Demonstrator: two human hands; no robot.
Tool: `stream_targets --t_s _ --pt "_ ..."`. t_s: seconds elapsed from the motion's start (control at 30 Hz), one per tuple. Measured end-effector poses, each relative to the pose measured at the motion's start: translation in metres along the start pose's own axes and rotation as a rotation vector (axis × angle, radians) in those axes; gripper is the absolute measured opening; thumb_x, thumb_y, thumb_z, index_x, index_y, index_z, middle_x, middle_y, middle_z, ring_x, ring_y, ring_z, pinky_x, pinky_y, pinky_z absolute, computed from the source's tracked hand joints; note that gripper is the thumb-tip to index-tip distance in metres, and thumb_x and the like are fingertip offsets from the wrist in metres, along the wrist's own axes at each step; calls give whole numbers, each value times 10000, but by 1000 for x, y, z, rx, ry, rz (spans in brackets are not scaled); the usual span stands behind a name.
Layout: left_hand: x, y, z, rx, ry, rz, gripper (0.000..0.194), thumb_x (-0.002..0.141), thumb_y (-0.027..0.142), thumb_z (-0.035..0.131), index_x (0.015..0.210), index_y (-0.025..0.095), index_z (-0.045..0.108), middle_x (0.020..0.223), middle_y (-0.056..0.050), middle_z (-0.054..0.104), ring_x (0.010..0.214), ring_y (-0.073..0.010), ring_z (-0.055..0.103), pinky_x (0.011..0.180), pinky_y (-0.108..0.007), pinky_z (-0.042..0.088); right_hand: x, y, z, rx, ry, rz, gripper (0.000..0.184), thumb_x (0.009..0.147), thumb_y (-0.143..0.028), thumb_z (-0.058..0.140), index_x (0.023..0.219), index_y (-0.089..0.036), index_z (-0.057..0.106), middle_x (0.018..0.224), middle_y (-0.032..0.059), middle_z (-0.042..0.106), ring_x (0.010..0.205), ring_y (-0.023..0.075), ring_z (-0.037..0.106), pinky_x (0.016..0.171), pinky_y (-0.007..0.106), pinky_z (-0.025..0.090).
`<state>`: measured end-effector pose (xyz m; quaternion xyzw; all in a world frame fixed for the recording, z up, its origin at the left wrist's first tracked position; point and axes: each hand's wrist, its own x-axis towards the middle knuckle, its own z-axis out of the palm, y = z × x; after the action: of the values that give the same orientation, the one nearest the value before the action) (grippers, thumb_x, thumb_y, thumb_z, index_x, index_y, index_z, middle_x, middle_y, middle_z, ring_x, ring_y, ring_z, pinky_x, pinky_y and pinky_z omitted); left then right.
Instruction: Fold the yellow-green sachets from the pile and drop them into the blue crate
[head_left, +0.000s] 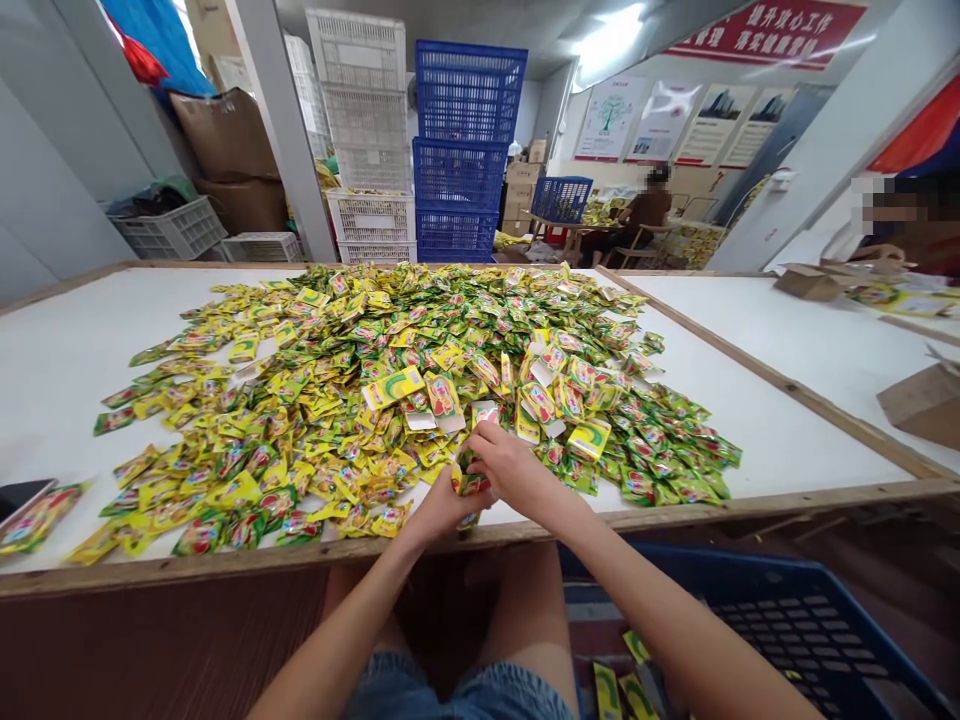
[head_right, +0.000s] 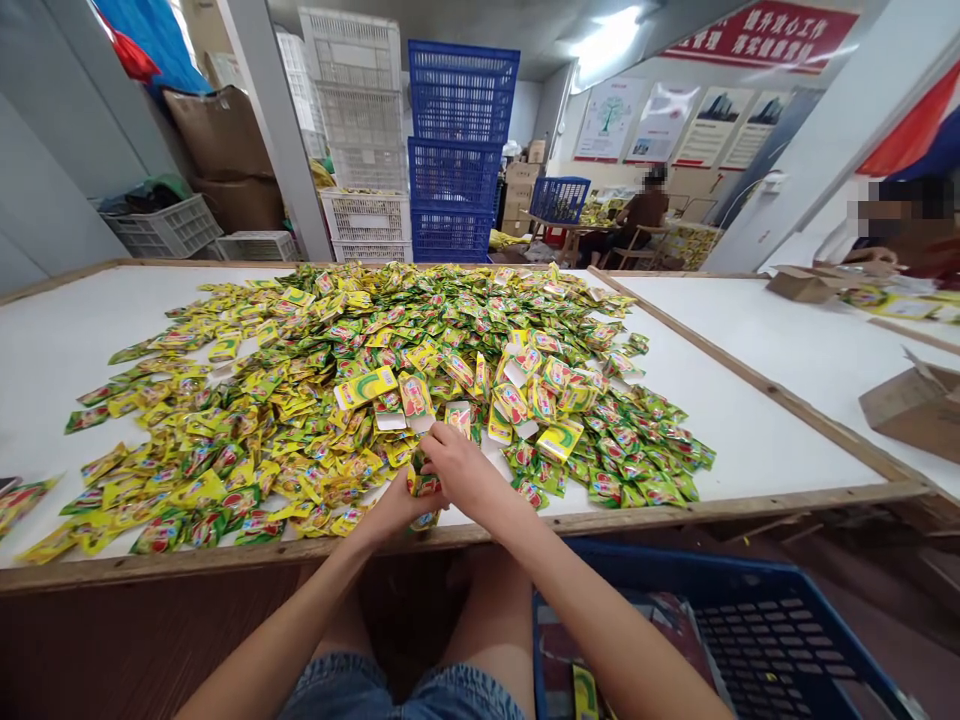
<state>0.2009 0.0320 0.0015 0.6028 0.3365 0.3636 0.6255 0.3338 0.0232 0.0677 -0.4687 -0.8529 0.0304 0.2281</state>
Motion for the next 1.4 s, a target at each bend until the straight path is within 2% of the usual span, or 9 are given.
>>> stream_targets --t_s 0.23,0.47,0.57,0.7,0.77,0.93,1.13,1.3,1.4 --pt "6 -7 -6 17 -105 16 298 588 279 730 819 132 612 755 -26 613 684 -149 542 658 -268 447 -6 11 7 -101 14 -92 110 814 -119 527 902 -179 554 926 72 522 885 206 475 771 324 417" --pt "13 -12 -5 -12 -30 114 283 614 356 713 769 135 628 769 -14 624 728 -152 537 736 -276 439 -16 14 15 1 200 61 97 816 -202 551 907 -170 548 878 75 562 884 229 472 777 368 389" --pt "15 -16 -5 2 -52 90 257 642 341 689 784 136 627 754 -7 618 708 -143 532 703 -256 437 -23 9 15 -7 287 133 69 796 -216 574 852 -178 586 1061 106 531 1046 264 412 882 426 339" --pt "14 -22 -3 25 -108 75 255 654 316 672 824 130 631 761 -17 621 718 -148 537 706 -253 438 -33 4 24 66 196 158 111 787 -228 581 687 -192 613 1127 88 514 1111 279 376 902 459 330" --pt "12 -22 -3 21 -63 82 295 651 314 678 879 139 612 814 -29 626 762 -157 547 726 -254 440 -39 5 31 144 158 175 142 808 -208 545 683 -195 611 1114 78 529 1099 264 402 896 455 343" --pt "0 -17 -8 -63 91 73 465 681 289 677 1063 200 427 964 -35 593 877 -149 564 787 -255 439 -52 11 49 522 340 352 201 839 -231 503 1036 -200 525 1006 71 578 950 192 541 833 361 435" --pt "-14 -19 -9 -3 200 127 488 763 269 598 1145 233 296 1005 -38 567 878 -147 576 799 -288 446 -53 7 67 689 405 404 182 843 -261 496 1006 -195 543 937 54 615 867 174 590 769 307 474" --pt "-23 -15 -18 291 233 192 129 812 284 524 892 188 557 856 -36 603 810 -177 568 772 -300 437 -44 7 65 580 304 332 159 855 -253 488 917 -205 627 878 51 638 858 187 581 784 334 458" --pt "-23 -9 -21 359 209 231 136 817 274 516 788 186 614 845 -53 620 849 -203 568 818 -331 422 -38 8 63 588 319 302 167 858 -251 486 850 -204 647 886 58 626 876 188 573 789 329 453"
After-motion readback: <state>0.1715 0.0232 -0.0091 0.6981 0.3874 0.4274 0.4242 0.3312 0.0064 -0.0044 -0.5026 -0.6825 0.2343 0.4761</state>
